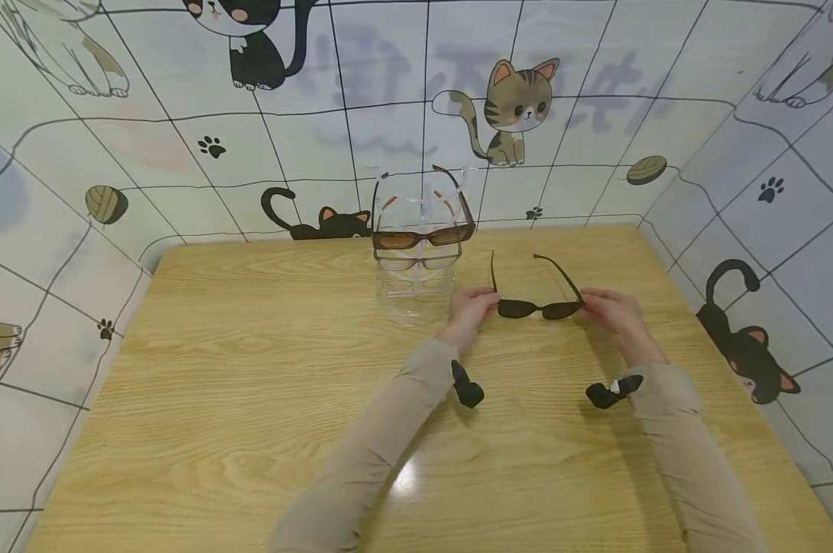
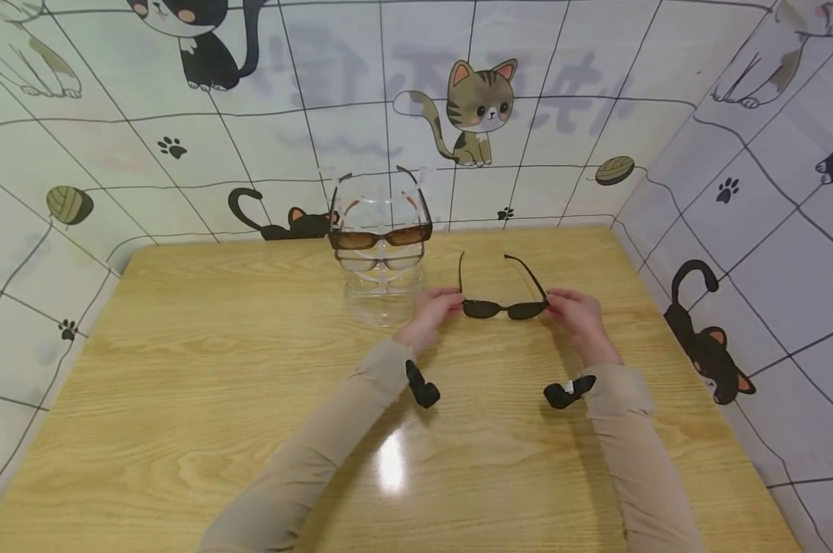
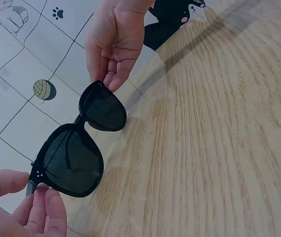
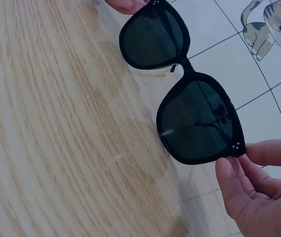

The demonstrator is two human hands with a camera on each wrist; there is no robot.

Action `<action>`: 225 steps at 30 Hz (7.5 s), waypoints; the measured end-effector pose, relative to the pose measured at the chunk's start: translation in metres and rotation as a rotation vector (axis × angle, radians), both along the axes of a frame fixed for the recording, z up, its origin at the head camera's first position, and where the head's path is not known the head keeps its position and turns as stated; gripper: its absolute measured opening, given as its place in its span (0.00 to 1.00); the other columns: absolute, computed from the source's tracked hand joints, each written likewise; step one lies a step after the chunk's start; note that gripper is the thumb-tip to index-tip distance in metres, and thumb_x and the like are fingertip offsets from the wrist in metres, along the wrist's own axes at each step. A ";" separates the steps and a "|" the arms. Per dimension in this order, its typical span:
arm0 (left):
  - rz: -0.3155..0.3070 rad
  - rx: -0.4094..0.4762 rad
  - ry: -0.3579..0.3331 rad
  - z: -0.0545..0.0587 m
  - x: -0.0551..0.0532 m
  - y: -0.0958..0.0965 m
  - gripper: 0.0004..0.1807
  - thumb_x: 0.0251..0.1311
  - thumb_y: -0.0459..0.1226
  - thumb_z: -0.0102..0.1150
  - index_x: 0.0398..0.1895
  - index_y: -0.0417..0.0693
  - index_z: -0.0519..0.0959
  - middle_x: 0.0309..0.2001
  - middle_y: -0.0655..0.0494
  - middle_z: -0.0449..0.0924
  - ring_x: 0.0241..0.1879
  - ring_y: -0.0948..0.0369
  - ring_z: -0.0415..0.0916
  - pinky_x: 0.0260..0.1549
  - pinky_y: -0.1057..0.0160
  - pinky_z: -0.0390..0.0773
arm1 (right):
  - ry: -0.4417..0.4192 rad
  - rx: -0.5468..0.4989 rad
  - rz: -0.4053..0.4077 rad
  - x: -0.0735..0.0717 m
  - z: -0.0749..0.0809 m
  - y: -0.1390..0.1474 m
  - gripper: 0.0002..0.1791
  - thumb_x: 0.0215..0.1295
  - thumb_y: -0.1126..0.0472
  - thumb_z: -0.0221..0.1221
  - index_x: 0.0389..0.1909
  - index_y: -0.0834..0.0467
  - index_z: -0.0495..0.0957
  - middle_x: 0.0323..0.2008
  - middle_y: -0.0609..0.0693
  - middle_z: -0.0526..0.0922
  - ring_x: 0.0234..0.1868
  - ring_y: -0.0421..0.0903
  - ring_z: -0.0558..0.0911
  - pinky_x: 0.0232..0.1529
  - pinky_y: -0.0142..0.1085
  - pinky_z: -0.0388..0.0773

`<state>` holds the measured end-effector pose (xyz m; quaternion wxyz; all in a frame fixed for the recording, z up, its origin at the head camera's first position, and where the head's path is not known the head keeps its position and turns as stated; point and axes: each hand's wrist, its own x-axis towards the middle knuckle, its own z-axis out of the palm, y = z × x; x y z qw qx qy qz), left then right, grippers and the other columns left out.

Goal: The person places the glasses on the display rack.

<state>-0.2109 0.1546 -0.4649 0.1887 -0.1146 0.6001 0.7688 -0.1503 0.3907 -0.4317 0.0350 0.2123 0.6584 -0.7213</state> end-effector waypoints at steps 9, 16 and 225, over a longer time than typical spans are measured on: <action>-0.008 0.005 0.018 0.003 0.001 -0.005 0.10 0.55 0.28 0.62 0.41 0.36 0.82 0.37 0.48 0.83 0.32 0.60 0.79 0.45 0.58 0.80 | 0.018 -0.020 0.006 0.009 0.005 -0.005 0.12 0.65 0.68 0.55 0.28 0.49 0.81 0.28 0.40 0.82 0.30 0.34 0.82 0.39 0.24 0.79; -0.028 0.011 0.047 0.012 0.005 -0.009 0.11 0.56 0.28 0.61 0.43 0.36 0.82 0.40 0.47 0.83 0.31 0.61 0.79 0.45 0.59 0.80 | 0.075 -0.079 -0.007 0.019 0.013 -0.009 0.10 0.64 0.69 0.56 0.31 0.52 0.82 0.30 0.42 0.82 0.31 0.35 0.82 0.38 0.24 0.79; 0.308 -0.005 0.428 0.138 -0.029 -0.187 0.14 0.59 0.34 0.62 0.47 0.36 0.80 0.33 0.55 0.81 0.31 0.64 0.79 0.41 0.67 0.80 | 0.335 -0.009 0.109 -0.052 0.132 -0.152 0.13 0.65 0.60 0.57 0.44 0.65 0.75 0.33 0.49 0.82 0.37 0.40 0.81 0.42 0.26 0.79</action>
